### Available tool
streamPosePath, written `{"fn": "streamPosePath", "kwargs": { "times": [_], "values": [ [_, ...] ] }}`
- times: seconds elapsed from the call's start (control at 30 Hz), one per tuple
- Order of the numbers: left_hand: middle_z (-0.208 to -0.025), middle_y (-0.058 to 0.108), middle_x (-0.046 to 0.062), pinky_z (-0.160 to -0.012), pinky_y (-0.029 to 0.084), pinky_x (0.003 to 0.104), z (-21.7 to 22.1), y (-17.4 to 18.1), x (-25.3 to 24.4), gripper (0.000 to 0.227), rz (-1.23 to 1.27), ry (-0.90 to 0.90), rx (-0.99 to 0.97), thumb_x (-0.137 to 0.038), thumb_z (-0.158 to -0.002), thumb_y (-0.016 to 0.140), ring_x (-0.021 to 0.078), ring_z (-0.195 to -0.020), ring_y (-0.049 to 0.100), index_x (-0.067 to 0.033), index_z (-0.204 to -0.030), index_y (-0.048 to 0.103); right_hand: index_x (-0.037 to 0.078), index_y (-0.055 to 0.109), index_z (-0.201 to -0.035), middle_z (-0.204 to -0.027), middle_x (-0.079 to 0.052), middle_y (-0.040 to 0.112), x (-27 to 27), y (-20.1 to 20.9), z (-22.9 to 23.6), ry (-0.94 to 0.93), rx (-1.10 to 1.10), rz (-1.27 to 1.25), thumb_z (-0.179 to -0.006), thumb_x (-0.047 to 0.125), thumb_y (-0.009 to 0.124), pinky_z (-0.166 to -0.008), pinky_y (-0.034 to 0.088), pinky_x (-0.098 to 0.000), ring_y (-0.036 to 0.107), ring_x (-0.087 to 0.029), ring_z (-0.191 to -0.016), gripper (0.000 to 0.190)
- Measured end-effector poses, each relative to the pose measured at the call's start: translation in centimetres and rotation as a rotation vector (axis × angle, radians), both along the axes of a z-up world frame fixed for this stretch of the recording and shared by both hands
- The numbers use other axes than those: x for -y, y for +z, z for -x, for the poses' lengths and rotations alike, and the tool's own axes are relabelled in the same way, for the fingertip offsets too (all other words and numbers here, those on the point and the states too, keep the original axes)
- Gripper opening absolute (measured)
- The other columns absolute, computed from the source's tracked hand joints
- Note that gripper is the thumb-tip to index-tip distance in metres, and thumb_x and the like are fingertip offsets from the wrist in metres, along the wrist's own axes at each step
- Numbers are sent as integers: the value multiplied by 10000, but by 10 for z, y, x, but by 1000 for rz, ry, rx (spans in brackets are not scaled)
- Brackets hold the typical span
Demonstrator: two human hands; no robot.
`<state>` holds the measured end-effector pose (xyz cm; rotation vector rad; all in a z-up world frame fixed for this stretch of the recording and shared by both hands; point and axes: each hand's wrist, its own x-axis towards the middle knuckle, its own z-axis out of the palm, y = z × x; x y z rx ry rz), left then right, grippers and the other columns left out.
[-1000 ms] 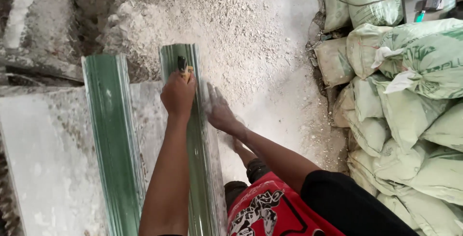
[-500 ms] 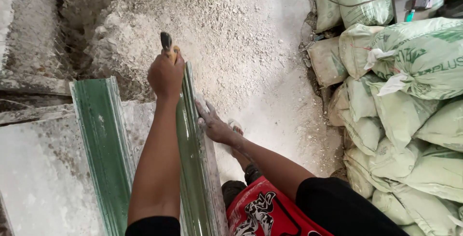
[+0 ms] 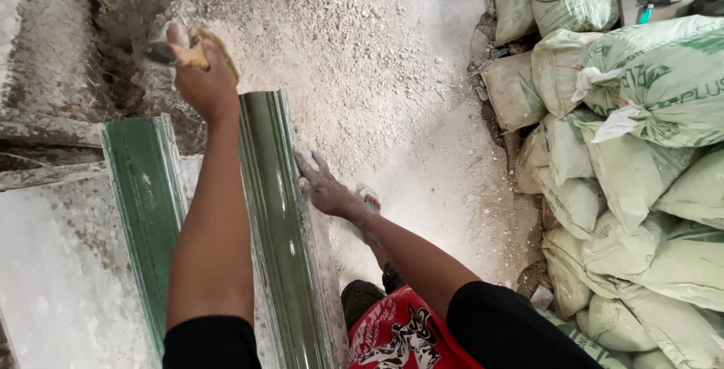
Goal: The person cleans a long, green metal profile on a workbench using a yellow sponge and a brush. They wipe the surface with the sponge and then scrub it with the brush, moving along the length of the profile.
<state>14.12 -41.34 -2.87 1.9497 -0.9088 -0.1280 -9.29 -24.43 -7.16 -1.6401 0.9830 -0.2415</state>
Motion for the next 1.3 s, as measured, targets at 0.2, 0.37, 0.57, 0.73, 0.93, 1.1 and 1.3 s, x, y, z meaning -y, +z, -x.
{"fn": "streamPosePath", "kwargs": {
  "times": [0.2,0.37,0.57,0.73,0.93,1.1,1.3],
  "values": [
    [-1047,763,157,-660,610,358,33,14,-87,279,-216,-12,-128,-200,-1029,610,228,-803,772,-96,-1283,660,265,75,-1663,-1667,-345,54,1,-23,-4,25,-18,47,-1098,392,345,-1202,275,-585,172,-560,-1522,639],
    [-1086,758,167,-779,581,452,58,22,-167,276,-181,95,6,-182,-996,661,355,-957,746,-72,-1248,679,261,59,-1661,-1666,-300,77,-3,-14,-6,50,-60,-16,-1094,379,376,-1226,259,-554,176,-527,-1524,660],
    [-1115,750,158,-848,576,445,82,19,-239,309,-96,142,-35,-180,-953,683,348,-1000,739,-75,-1243,669,242,83,-1654,-1751,-111,167,11,-48,-6,136,-76,307,-1095,311,366,-1276,182,-592,185,-492,-1549,630],
    [-1170,754,116,-860,564,459,106,18,-317,306,-110,192,6,-207,-944,679,323,-1033,732,-120,-1237,685,220,101,-1655,-1723,-179,97,-20,27,11,70,-243,139,-1089,299,348,-1235,127,-635,149,-471,-1545,622],
    [-1209,719,77,-871,490,530,136,27,-422,371,-197,216,20,-255,-924,673,318,-1023,716,-179,-1287,669,127,108,-1646,-1629,-376,121,-140,-25,85,-94,-144,185,-1073,332,451,-1217,249,-570,138,-520,-1520,698],
    [-1161,705,73,-887,488,537,162,32,-530,359,-236,210,42,-285,-947,644,320,-986,709,-195,-1294,660,88,208,-1621,-1583,-365,259,-278,-49,138,-73,-62,212,-1046,318,517,-1207,292,-528,255,-498,-1494,692],
    [-1131,689,99,-860,495,545,201,42,-689,364,-261,214,16,-297,-966,641,341,-992,698,-192,-1314,650,38,499,-1461,-1483,-296,500,-450,-35,201,73,-32,322,-977,217,596,-1181,386,-451,443,-421,-1426,525]
  ]
}}
